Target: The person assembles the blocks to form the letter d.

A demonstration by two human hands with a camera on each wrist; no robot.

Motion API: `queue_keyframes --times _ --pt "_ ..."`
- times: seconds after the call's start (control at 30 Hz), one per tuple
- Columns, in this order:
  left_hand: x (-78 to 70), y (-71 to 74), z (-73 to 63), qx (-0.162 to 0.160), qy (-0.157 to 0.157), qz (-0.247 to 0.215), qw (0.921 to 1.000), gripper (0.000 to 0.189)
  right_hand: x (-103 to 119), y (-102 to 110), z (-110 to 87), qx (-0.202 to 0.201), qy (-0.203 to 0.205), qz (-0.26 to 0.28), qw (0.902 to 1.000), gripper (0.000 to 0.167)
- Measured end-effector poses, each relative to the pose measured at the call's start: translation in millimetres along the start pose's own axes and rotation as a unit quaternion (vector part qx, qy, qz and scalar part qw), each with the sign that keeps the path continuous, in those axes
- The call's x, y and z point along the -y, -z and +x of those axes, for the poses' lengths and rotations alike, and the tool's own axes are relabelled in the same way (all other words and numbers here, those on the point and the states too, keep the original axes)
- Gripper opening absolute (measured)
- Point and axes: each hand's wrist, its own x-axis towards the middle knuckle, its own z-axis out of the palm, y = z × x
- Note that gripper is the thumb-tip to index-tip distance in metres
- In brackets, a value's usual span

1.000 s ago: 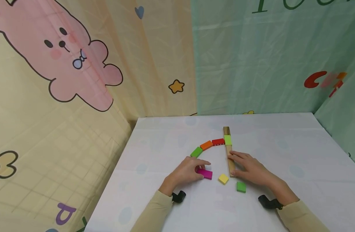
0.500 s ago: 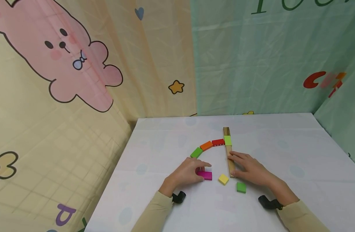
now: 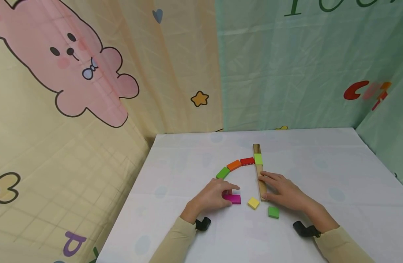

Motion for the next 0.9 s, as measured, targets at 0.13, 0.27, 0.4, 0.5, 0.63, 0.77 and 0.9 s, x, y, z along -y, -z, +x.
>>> queue_keyframes --times 0.13,0.27,0.4,0.5,0.63,0.77,0.9 --pt "0.3 0.6 0.2 0.0 -0.004 0.005 1.0 0.053 0.6 0.6 0.5 0.0 0.001 0.001 1.0 0.075" --pt "0.7 0.9 0.7 0.001 -0.009 0.005 0.9999 0.052 1.4 1.3 0.3 0.001 0.001 0.004 1.0 0.075" --pt "0.5 1.3 0.7 0.001 -0.004 -0.01 0.9999 0.051 1.7 1.5 -0.3 0.002 0.0 0.005 1.0 0.075" --pt "-0.2 2.4 0.3 -0.004 0.01 -0.034 0.9994 0.047 1.4 1.5 -0.3 0.003 0.0 0.005 1.0 0.075" --pt "-0.4 4.2 -0.8 -0.01 0.038 -0.065 0.9971 0.041 1.1 1.0 -0.3 0.0 0.001 0.002 1.0 0.074" --pt "0.2 6.9 -2.9 -0.014 0.061 -0.081 0.9948 0.037 1.2 0.4 -0.8 -0.002 0.002 0.002 1.0 0.074" --pt "2.2 10.5 -4.4 -0.014 0.072 -0.082 0.9939 0.036 1.3 0.7 -0.9 -0.002 0.006 0.002 1.0 0.074"
